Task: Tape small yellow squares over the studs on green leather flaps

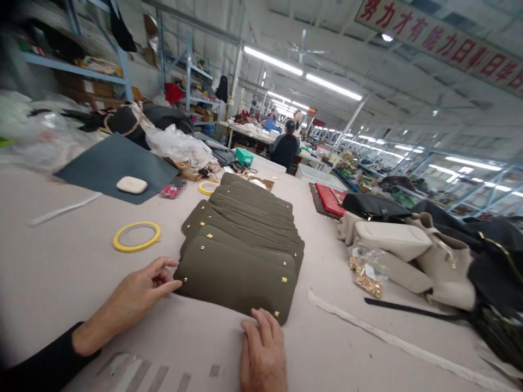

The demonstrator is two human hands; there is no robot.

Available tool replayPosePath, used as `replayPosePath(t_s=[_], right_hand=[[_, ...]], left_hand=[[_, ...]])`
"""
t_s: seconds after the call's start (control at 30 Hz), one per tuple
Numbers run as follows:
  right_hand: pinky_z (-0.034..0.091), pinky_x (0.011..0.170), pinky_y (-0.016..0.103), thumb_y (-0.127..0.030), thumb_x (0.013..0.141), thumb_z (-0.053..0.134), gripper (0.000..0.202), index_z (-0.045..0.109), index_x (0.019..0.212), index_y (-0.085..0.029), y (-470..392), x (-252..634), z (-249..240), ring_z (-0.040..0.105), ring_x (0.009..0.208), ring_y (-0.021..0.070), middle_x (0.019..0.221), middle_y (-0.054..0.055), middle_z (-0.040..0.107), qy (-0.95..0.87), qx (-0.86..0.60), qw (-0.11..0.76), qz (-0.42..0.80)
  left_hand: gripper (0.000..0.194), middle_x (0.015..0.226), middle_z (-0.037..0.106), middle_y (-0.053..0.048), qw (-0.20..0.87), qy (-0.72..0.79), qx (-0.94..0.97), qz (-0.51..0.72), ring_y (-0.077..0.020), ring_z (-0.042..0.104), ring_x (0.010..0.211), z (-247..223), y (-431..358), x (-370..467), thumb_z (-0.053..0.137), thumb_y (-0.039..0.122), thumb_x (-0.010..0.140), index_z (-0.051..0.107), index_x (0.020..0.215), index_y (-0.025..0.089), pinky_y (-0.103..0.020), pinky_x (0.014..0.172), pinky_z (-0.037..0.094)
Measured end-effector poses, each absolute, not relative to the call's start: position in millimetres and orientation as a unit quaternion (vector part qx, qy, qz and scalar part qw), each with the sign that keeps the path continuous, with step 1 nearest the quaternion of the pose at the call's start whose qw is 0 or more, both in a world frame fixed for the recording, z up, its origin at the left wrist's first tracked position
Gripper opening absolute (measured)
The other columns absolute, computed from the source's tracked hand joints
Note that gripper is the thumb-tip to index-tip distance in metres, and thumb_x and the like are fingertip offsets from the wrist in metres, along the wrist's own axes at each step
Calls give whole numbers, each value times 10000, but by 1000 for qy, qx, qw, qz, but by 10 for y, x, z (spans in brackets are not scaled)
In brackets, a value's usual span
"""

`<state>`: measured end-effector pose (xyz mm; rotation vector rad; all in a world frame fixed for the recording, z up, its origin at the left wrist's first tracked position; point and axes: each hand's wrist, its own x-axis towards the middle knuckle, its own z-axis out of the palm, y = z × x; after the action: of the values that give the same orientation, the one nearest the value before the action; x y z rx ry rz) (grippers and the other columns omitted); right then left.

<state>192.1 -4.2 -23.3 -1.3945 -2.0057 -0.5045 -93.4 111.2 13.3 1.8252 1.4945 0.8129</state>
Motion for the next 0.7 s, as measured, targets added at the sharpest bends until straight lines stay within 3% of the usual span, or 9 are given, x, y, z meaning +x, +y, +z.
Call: replayPosePath(t_s=[0.13, 0.23, 0.3, 0.37, 0.5, 0.7], right_hand=[[550, 817, 364, -95, 867, 474, 222, 635, 987, -192, -297, 1760, -336, 620, 962, 229, 1044, 121, 648, -750, -535, 370, -121], [543, 814, 359, -110, 871, 488, 228, 637, 998, -227, -457, 1759, -404, 619, 984, 230, 1083, 113, 635, -724, -563, 387, -98], [528, 842, 403, -187, 879, 515, 225, 630, 1065, -240, -479, 1876, -387, 595, 1062, 266, 1188, 125, 603, -673, -620, 391, -102], [517, 863, 459, -362, 873, 544, 374, 572, 1209, -201, -425, 2051, -322, 551, 1141, 325, 1287, 163, 550, -591, -696, 399, -81], [549, 783, 427, -587, 833, 504, 713, 395, 1395, -162, -220, 2276, -189, 627, 1018, 314, 1206, 153, 626, -438, -798, 407, 80], [565, 732, 333, -625, 730, 623, 856, 390, 1389, -130, -183, 2210, -224, 691, 854, 252, 941, 80, 725, -383, -755, 497, 190]], left_hand=[[469, 866, 661, -12, 320, 594, 664, 323, -187, 629, 742, 12, 1124, -927, 627, 536, 702, 545, 1024, 206, -296, 705, 483], [494, 840, 653, -17, 327, 604, 647, 331, -194, 631, 734, -30, 1122, -926, 631, 553, 682, 560, 1019, 198, -304, 698, 496], [473, 794, 645, -7, 336, 600, 644, 336, -192, 631, 725, -44, 1115, -923, 628, 536, 685, 568, 1011, 198, -297, 685, 498], [412, 774, 640, 3, 341, 593, 647, 337, -184, 627, 720, -47, 1098, -917, 621, 501, 699, 576, 985, 208, -289, 680, 493], [280, 749, 625, 18, 348, 585, 641, 355, -168, 611, 706, -36, 1030, -904, 600, 425, 725, 574, 911, 218, -274, 675, 483], [186, 736, 595, 19, 360, 564, 631, 392, -154, 564, 682, 39, 876, -911, 570, 364, 765, 580, 867, 209, -260, 664, 450]])
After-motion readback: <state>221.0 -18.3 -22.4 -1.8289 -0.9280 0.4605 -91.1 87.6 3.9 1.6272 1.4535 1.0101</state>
